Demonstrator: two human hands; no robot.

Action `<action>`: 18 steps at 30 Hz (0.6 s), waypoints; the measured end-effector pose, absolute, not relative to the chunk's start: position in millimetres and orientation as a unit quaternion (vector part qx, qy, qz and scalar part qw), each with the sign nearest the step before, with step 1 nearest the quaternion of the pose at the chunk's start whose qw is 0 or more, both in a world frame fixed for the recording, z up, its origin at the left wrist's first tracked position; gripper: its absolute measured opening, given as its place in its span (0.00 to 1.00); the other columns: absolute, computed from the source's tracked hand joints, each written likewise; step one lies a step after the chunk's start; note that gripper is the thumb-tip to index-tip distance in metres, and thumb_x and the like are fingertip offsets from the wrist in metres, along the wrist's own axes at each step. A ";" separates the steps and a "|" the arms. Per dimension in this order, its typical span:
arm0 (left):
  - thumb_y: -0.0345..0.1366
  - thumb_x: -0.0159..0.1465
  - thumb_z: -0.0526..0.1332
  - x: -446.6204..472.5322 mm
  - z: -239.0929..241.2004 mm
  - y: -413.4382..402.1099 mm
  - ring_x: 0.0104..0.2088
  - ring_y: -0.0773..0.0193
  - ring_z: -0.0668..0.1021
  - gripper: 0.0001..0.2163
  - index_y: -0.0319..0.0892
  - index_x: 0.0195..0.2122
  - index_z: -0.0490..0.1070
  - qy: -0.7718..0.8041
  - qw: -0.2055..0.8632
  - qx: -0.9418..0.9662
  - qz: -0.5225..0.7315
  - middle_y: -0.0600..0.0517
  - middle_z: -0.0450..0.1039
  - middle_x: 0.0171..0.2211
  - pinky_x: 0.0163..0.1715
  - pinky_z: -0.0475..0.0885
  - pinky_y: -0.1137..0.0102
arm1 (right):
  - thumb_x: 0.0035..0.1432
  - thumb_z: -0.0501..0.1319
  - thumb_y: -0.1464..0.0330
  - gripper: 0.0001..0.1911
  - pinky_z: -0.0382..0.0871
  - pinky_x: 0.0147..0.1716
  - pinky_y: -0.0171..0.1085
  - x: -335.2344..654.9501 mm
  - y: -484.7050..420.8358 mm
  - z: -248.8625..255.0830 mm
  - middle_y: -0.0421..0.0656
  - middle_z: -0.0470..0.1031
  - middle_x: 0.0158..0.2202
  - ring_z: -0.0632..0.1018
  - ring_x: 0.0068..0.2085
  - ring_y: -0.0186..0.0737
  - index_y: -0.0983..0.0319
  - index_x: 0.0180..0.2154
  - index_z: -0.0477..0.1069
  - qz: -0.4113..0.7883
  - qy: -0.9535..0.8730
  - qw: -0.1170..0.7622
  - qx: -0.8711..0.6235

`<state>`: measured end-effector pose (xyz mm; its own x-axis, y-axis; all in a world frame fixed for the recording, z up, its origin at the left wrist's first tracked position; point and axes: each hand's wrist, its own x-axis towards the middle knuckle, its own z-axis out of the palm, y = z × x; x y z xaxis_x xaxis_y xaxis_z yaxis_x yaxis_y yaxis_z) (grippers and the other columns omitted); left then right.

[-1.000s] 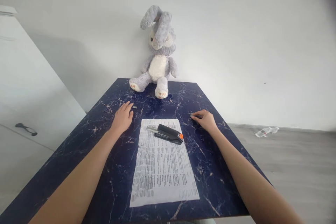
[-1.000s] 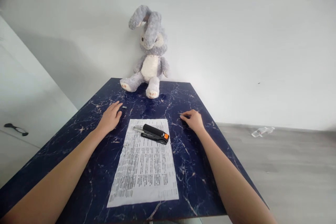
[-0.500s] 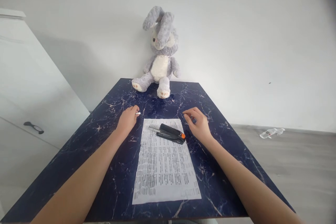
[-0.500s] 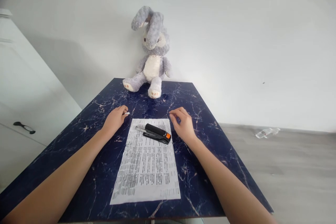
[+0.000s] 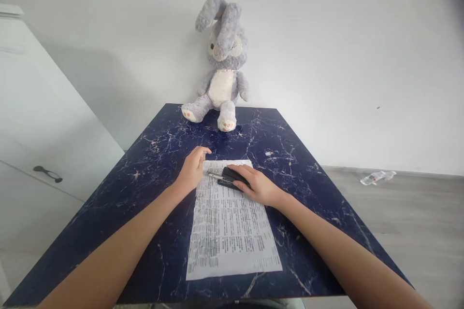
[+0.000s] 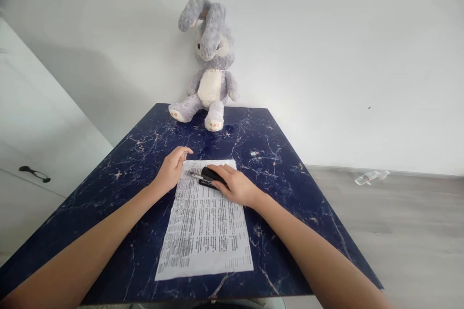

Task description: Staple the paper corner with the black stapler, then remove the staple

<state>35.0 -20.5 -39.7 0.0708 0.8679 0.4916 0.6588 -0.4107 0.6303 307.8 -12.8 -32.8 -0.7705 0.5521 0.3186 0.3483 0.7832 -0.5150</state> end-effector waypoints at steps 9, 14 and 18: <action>0.42 0.76 0.49 32.8 -35.9 -25.8 0.37 0.62 0.76 0.16 0.46 0.54 0.74 0.447 0.230 0.767 0.399 0.49 0.74 0.39 0.43 0.71 0.66 | 0.74 0.53 0.63 0.24 0.76 0.47 0.50 307.8 -10.5 -35.5 0.53 0.74 0.52 0.77 0.48 0.49 0.58 0.68 0.57 0.205 -0.918 0.241 -0.238; 0.43 0.73 0.57 20.4 -39.1 -16.7 0.45 0.58 0.81 0.14 0.47 0.56 0.73 0.464 0.213 0.784 0.354 0.48 0.80 0.47 0.48 0.74 0.64 | 0.74 0.52 0.63 0.24 0.76 0.45 0.49 309.6 -8.5 -37.9 0.53 0.75 0.50 0.78 0.46 0.49 0.58 0.68 0.57 0.188 -0.925 0.245 -0.221; 0.42 0.72 0.59 22.4 -38.1 -19.6 0.48 0.56 0.81 0.10 0.47 0.48 0.77 0.460 0.208 0.808 0.304 0.49 0.81 0.47 0.53 0.73 0.61 | 0.74 0.52 0.63 0.24 0.77 0.45 0.49 310.1 -7.7 -38.7 0.53 0.75 0.51 0.78 0.46 0.49 0.59 0.68 0.57 0.182 -0.926 0.250 -0.217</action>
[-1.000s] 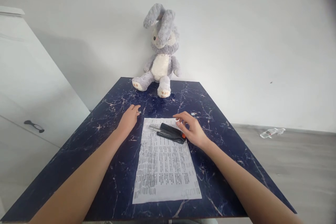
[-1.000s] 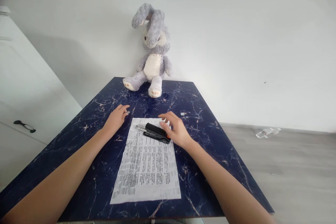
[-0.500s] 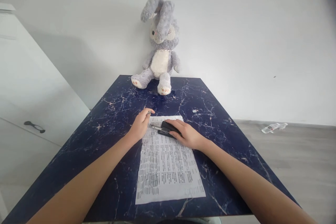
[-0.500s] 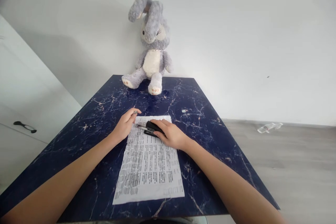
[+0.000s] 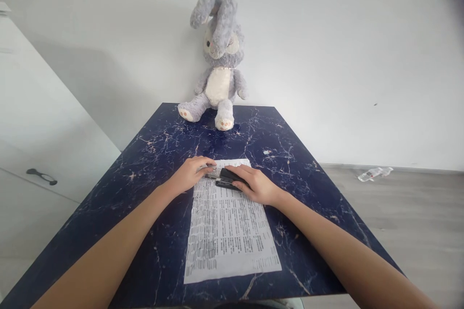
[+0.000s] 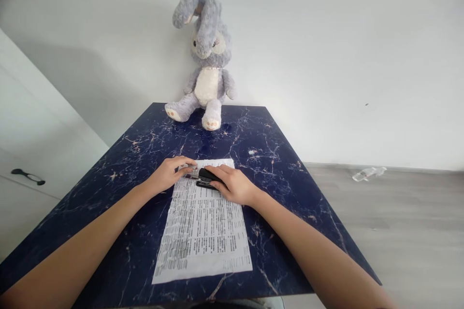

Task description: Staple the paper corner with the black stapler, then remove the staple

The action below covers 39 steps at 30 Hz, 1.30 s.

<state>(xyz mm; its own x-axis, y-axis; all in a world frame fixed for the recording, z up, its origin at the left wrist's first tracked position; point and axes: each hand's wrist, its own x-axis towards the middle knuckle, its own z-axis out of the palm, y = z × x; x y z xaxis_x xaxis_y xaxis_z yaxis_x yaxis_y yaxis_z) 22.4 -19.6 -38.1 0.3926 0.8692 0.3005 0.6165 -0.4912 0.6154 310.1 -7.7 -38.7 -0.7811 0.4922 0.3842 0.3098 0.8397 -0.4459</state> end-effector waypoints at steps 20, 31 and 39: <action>0.42 0.68 0.63 38.0 -35.0 -29.6 0.42 0.57 0.82 0.09 0.45 0.42 0.80 0.442 0.225 0.829 0.258 0.48 0.81 0.43 0.45 0.76 0.63 | 0.73 0.54 0.63 0.24 0.76 0.49 0.50 313.6 -6.0 -40.5 0.53 0.75 0.53 0.77 0.50 0.49 0.59 0.67 0.58 0.183 -0.924 0.261 -0.211; 0.41 0.67 0.65 34.9 -32.1 -27.8 0.44 0.55 0.83 0.07 0.49 0.41 0.83 0.421 0.190 0.849 0.257 0.49 0.84 0.41 0.52 0.74 0.57 | 0.74 0.54 0.63 0.24 0.76 0.48 0.49 313.4 -6.4 -39.8 0.52 0.75 0.53 0.77 0.50 0.49 0.59 0.67 0.59 0.179 -0.925 0.257 -0.214; 0.41 0.69 0.64 9.8 -34.0 -20.8 0.50 0.54 0.81 0.12 0.55 0.52 0.81 0.386 0.291 0.845 0.229 0.49 0.82 0.48 0.53 0.75 0.56 | 0.74 0.53 0.63 0.22 0.75 0.49 0.50 321.0 1.5 -41.7 0.53 0.76 0.53 0.78 0.50 0.49 0.60 0.65 0.63 0.193 -0.916 0.280 -0.213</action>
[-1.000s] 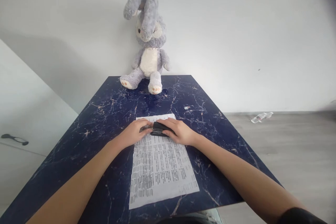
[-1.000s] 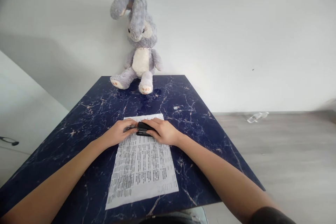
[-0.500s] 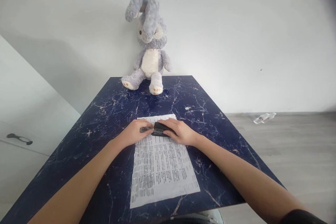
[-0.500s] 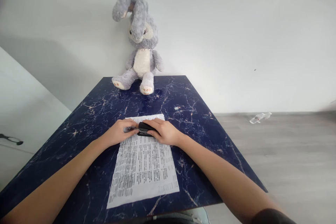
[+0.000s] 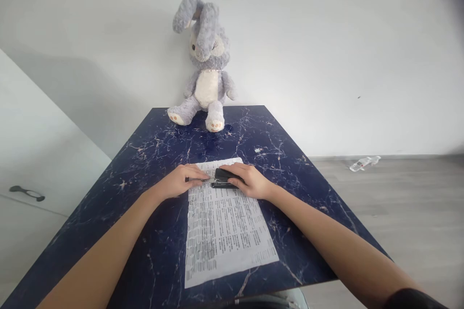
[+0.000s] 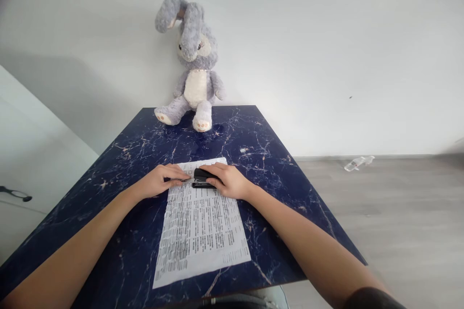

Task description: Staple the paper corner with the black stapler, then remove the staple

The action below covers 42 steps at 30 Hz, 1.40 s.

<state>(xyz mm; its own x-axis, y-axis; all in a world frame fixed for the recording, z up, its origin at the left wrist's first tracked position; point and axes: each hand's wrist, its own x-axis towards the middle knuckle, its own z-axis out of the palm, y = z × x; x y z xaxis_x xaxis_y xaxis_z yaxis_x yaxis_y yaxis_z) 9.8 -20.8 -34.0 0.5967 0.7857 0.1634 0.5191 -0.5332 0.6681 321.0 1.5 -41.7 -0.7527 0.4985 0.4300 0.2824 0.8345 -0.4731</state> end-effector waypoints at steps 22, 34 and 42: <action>0.49 0.69 0.62 25.4 -33.8 -20.7 0.54 0.54 0.77 0.16 0.48 0.52 0.77 0.434 0.231 0.809 0.322 0.47 0.78 0.51 0.60 0.68 0.57 | 0.70 0.62 0.63 0.21 0.74 0.52 0.45 310.6 -17.0 -23.5 0.48 0.79 0.51 0.79 0.50 0.44 0.59 0.61 0.68 0.273 -0.919 0.251 -0.133; 0.48 0.76 0.48 46.6 -62.5 -20.8 0.72 0.49 0.58 0.23 0.51 0.70 0.60 0.502 0.117 0.835 0.196 0.46 0.55 0.72 0.70 0.53 0.48 | 0.67 0.64 0.67 0.22 0.71 0.48 0.44 313.7 -13.6 -20.5 0.49 0.77 0.49 0.77 0.48 0.45 0.60 0.60 0.66 0.278 -0.931 0.191 -0.138; 0.46 0.76 0.50 34.7 -63.9 -15.8 0.65 0.50 0.68 0.18 0.48 0.58 0.73 0.502 0.115 0.823 0.239 0.46 0.66 0.64 0.67 0.61 0.50 | 0.61 0.64 0.70 0.03 0.63 0.34 0.37 359.2 5.5 7.4 0.41 0.72 0.35 0.71 0.34 0.37 0.61 0.38 0.70 0.301 -0.935 0.033 -0.186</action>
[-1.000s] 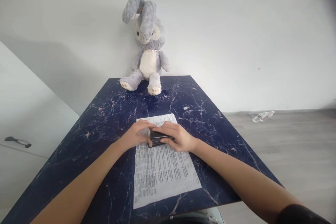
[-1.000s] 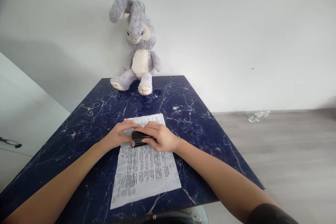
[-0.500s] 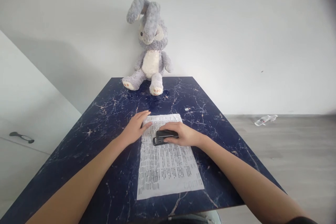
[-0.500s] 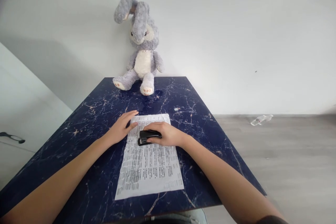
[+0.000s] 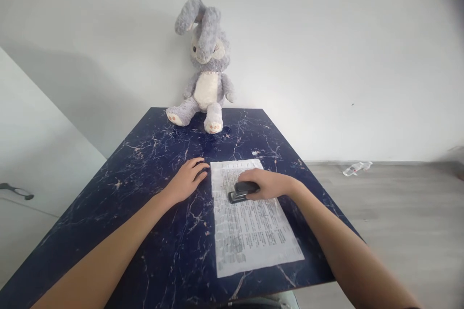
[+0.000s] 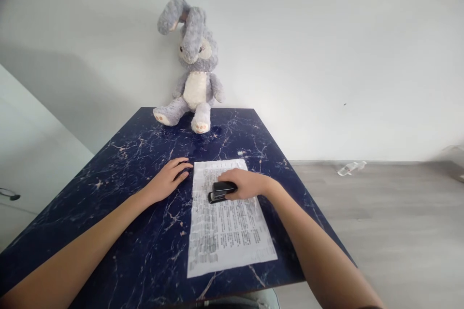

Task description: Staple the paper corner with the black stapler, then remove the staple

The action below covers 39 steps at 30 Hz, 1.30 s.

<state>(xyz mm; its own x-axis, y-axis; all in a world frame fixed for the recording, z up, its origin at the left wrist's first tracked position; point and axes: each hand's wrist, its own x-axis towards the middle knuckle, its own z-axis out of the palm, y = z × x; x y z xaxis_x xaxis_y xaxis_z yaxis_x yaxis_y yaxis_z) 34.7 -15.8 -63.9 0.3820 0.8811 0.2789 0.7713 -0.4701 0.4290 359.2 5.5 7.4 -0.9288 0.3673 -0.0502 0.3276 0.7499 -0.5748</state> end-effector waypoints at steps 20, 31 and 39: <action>0.34 0.75 0.49 29.9 -19.9 -26.4 0.42 0.58 0.74 0.13 0.42 0.37 0.72 0.549 -0.077 0.598 0.578 0.47 0.68 0.39 0.47 0.70 0.62 | 0.74 0.43 0.53 0.38 0.37 0.70 0.67 296.0 87.4 -70.3 0.58 0.39 0.76 0.43 0.75 0.59 0.70 0.74 0.44 0.081 -0.915 0.032 -0.394; 0.33 0.73 0.49 -12.3 -24.2 -10.5 0.44 0.55 0.73 0.13 0.43 0.33 0.68 0.583 -0.123 0.545 0.590 0.47 0.70 0.36 0.48 0.68 0.62 | 0.76 0.47 0.56 0.31 0.41 0.68 0.71 126.8 58.9 -60.7 0.50 0.45 0.76 0.47 0.75 0.51 0.62 0.72 0.49 0.099 -0.962 0.090 -0.236; 0.33 0.75 0.49 -2.4 -22.7 -12.5 0.42 0.58 0.73 0.13 0.43 0.34 0.69 0.584 -0.078 0.571 0.572 0.49 0.69 0.37 0.47 0.69 0.63 | 0.75 0.47 0.58 0.33 0.43 0.70 0.63 191.6 60.6 -68.4 0.52 0.44 0.76 0.47 0.75 0.51 0.64 0.74 0.46 0.066 -0.958 0.093 -0.264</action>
<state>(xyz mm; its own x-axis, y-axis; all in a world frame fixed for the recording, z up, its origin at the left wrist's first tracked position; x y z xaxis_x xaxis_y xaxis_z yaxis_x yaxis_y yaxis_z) -2.4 -12.5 -22.7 -0.3367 0.5773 0.7439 0.7557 -0.3056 0.5792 191.6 60.6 -68.4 -0.8429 0.5186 0.1435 0.4942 0.8516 -0.1748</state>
